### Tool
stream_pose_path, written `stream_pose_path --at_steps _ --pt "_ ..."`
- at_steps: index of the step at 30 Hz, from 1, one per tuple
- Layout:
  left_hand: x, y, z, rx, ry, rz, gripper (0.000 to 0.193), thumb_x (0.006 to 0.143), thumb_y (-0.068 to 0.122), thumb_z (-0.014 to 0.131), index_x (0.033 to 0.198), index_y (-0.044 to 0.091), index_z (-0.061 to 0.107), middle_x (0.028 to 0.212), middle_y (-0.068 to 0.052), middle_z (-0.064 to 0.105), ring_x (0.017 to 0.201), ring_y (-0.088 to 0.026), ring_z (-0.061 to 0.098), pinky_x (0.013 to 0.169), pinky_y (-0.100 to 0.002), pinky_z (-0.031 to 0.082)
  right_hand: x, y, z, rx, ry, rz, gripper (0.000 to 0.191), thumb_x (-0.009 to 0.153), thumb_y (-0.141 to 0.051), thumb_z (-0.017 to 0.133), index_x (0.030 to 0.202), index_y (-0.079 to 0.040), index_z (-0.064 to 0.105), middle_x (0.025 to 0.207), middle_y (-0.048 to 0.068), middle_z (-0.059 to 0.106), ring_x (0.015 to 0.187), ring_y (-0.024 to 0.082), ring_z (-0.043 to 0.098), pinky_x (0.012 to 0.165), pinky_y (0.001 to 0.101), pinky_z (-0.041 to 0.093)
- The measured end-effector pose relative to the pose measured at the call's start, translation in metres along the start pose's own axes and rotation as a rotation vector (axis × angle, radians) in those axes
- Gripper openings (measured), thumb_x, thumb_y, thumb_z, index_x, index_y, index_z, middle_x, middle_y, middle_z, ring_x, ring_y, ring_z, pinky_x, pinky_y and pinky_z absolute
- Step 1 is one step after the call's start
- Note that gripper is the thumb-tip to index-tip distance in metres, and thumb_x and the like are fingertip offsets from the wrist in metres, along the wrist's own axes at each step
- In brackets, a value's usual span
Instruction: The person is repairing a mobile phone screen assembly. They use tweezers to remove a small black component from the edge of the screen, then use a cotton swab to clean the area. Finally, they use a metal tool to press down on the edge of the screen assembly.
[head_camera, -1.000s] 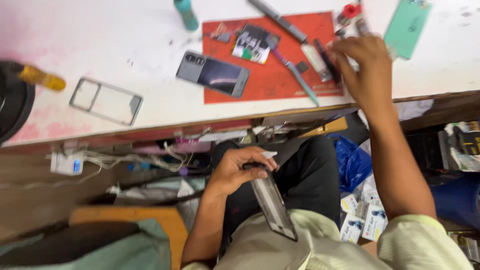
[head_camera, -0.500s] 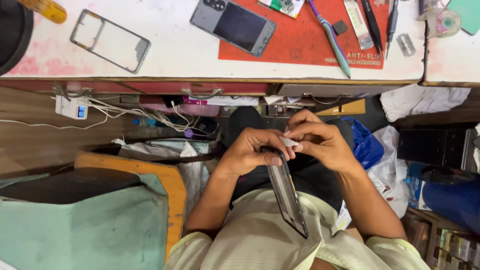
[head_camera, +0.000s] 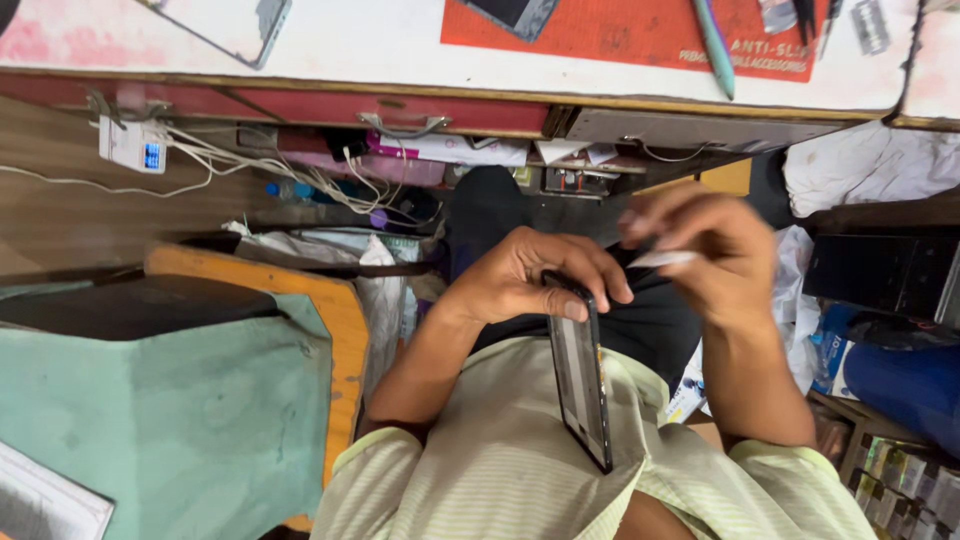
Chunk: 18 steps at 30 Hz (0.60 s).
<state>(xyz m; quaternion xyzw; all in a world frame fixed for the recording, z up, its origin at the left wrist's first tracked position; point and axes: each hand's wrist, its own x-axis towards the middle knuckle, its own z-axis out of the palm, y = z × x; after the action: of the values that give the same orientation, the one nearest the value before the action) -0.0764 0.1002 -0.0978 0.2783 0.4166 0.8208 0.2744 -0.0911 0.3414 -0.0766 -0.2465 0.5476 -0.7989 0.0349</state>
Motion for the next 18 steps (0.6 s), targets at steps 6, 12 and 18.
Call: stream_pose_path --at_steps 6,12,18 --pt "-0.001 0.005 0.007 0.054 -0.017 0.003 0.013 0.104 0.007 0.07 0.113 -0.001 0.074 0.113 -0.012 0.073 0.109 -0.02 0.068 0.099 -0.031 0.053 -0.057 -0.028 0.009 -0.086 0.275 -0.036 0.017 0.1 -0.003 0.073 0.112 0.004 0.062 0.1 0.019 0.07 0.079 0.024 0.075 0.071 0.0349 0.066" --pt "0.002 -0.006 0.013 0.032 0.006 -0.014 0.014 0.102 0.009 0.076 0.114 0.002 0.075 0.103 -0.007 0.072 0.093 -0.013 0.067 0.082 -0.026 0.053 -0.084 -0.038 0.015 -0.348 0.272 0.02 0.018 0.09 0.002 0.08 0.103 0.006 0.068 0.096 0.02 0.069 0.078 0.023 0.074 0.067 0.0309 0.065" --pt "0.007 -0.016 0.017 0.052 0.049 0.002 0.016 0.099 0.008 0.079 0.111 0.004 0.07 0.101 -0.004 0.069 0.092 -0.012 0.067 0.08 -0.025 0.055 -0.073 -0.046 0.017 -0.467 0.215 -0.047 0.019 0.083 -0.002 0.082 0.095 0.004 0.069 0.092 0.018 0.07 0.08 0.025 0.074 0.065 0.0288 0.061"
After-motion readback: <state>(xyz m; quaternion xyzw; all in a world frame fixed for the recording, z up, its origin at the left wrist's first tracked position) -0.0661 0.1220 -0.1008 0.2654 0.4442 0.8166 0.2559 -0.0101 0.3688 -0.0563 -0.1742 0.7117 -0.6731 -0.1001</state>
